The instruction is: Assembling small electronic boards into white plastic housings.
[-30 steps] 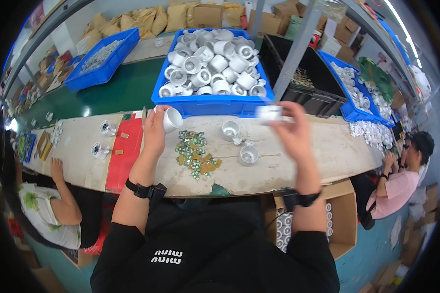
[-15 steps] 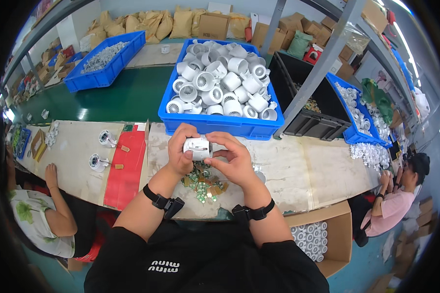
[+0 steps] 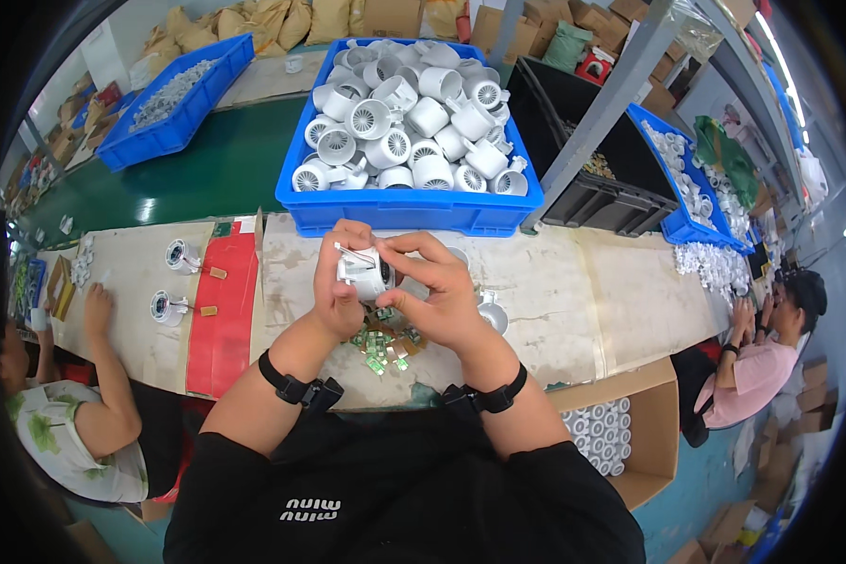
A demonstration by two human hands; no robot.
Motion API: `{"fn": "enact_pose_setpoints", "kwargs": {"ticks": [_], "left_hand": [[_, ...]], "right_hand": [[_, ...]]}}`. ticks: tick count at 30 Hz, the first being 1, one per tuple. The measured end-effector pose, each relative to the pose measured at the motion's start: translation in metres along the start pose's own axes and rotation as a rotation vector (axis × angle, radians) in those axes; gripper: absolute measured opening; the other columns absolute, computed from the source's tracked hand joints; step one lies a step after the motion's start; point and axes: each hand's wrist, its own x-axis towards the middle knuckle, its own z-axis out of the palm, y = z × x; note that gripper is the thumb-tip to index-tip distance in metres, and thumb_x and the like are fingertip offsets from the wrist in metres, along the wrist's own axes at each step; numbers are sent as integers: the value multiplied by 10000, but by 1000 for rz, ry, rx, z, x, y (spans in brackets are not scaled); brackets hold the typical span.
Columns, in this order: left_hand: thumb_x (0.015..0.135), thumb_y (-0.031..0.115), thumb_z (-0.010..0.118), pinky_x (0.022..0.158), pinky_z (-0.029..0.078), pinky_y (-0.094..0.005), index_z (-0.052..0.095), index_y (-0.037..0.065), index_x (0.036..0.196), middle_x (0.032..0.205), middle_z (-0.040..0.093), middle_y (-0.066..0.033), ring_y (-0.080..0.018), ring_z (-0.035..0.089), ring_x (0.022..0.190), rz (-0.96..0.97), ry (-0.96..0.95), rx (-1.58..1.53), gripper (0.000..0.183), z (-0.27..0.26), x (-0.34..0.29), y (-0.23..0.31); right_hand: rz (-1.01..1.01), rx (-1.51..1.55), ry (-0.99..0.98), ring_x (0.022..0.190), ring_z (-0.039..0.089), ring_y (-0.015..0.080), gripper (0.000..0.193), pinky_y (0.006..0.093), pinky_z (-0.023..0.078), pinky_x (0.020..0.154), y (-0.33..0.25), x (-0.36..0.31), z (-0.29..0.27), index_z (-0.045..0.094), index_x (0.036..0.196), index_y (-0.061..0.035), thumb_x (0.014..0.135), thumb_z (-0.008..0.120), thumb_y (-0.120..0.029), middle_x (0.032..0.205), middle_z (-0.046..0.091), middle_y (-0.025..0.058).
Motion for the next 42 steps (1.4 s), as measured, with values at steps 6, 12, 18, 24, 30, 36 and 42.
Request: {"fn": "enact_pose_setpoints", "kwargs": {"ticks": [6,12,18,24,30,36,42], "left_hand": [[1025,731,434,887,516,-382,465,13,1198,1153,463,-148,-206,557,998,-143,-8,-138,739,0,-4,1],[1085,637,380,1021,443,-438,504,-16,1380,1249,497,-209,-288,530,1124,-95,-106,53,727,-7,7,17],[1116,516,393,1151,391,-466,642,-52,1379,1473,497,-249,-330,516,1352,-63,-167,227,673,-29,38,23],[1120,360,521,938,533,-421,642,-31,1207,1033,648,-156,-294,674,1056,-353,-125,-396,418,-38,21,8],[1041,215,476,759,581,-382,634,-70,1112,814,593,-93,-291,701,810,-543,289,-513,334,-38,21,-2],[1075,106,498,750,579,-335,680,-96,1158,824,633,-84,-210,706,818,-587,266,-334,285,-33,26,-1],[1082,89,564,761,582,-304,648,-66,1244,1051,760,-174,-170,714,846,-671,207,-200,240,-20,29,9]], "right_hand": [[-84,-47,9,1079,693,245,591,341,574,883,4,0,-3,738,1302,-30,759,927,-167,1277,698,135],[-35,86,-19,1143,642,219,552,327,569,871,9,1,-7,736,1308,-28,788,901,-115,1332,672,124],[328,460,-45,1160,595,185,773,327,575,981,14,0,-13,418,1569,12,889,783,65,1376,624,188],[415,460,-4,1112,644,212,682,332,589,920,13,1,10,435,1477,-8,895,789,16,1344,636,182],[260,-645,-244,944,705,363,262,422,580,834,28,-1,4,733,1147,-18,963,721,-205,1188,703,182],[316,-874,-248,945,690,373,213,470,567,811,34,-10,33,773,1054,-40,952,704,-214,1031,687,147],[283,-787,-178,1014,663,355,181,458,561,841,46,-10,32,764,1061,-43,904,728,-124,987,664,144]]}}
